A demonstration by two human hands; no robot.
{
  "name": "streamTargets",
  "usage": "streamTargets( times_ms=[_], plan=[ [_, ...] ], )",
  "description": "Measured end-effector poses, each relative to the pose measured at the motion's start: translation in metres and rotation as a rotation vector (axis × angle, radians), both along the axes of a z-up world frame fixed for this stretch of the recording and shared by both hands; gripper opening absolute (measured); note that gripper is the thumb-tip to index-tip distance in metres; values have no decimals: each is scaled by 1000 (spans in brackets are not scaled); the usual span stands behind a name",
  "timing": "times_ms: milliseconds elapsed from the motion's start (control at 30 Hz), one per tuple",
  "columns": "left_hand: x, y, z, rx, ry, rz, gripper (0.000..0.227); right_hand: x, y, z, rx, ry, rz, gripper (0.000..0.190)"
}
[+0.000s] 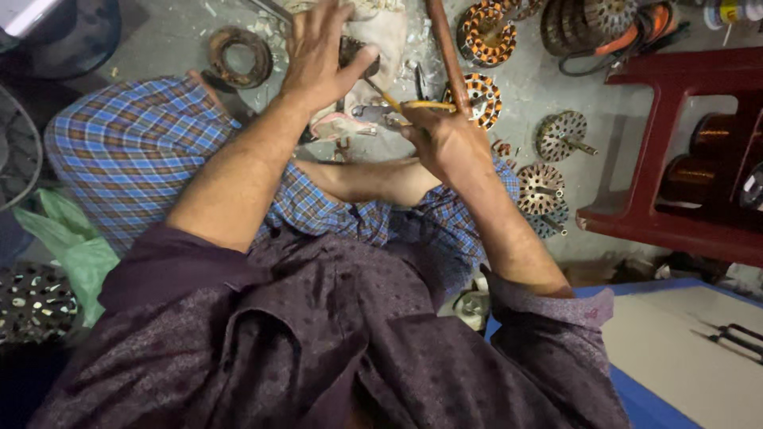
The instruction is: The person sits on the floor and uses pliers and a screwdriver to manipulate and adjust a circular electrical component, likely a motor armature. They repeatedly pry and twist parts of the component while surrounded by similar parts and tools.
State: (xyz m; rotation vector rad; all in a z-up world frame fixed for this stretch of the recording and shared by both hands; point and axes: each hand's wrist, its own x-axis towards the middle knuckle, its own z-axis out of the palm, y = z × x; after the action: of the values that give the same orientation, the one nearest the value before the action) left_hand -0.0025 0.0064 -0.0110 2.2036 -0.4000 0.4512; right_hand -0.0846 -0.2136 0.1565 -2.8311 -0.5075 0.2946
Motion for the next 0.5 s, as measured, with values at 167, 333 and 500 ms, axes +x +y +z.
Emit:
streamTargets(
  times_ms=[167, 333, 500],
  plan=[
    [14, -1, -29, -30, 159, -26, 40, 7, 7, -16, -134, 113, -56, 31],
    [15, 5, -38, -63, 102, -16, 34, -33, 13, -73, -229, -60, -44, 49],
    [13, 12, -27, -49, 103, -18, 34, -50, 15, -95, -215, -111, -85, 56]
  ],
)
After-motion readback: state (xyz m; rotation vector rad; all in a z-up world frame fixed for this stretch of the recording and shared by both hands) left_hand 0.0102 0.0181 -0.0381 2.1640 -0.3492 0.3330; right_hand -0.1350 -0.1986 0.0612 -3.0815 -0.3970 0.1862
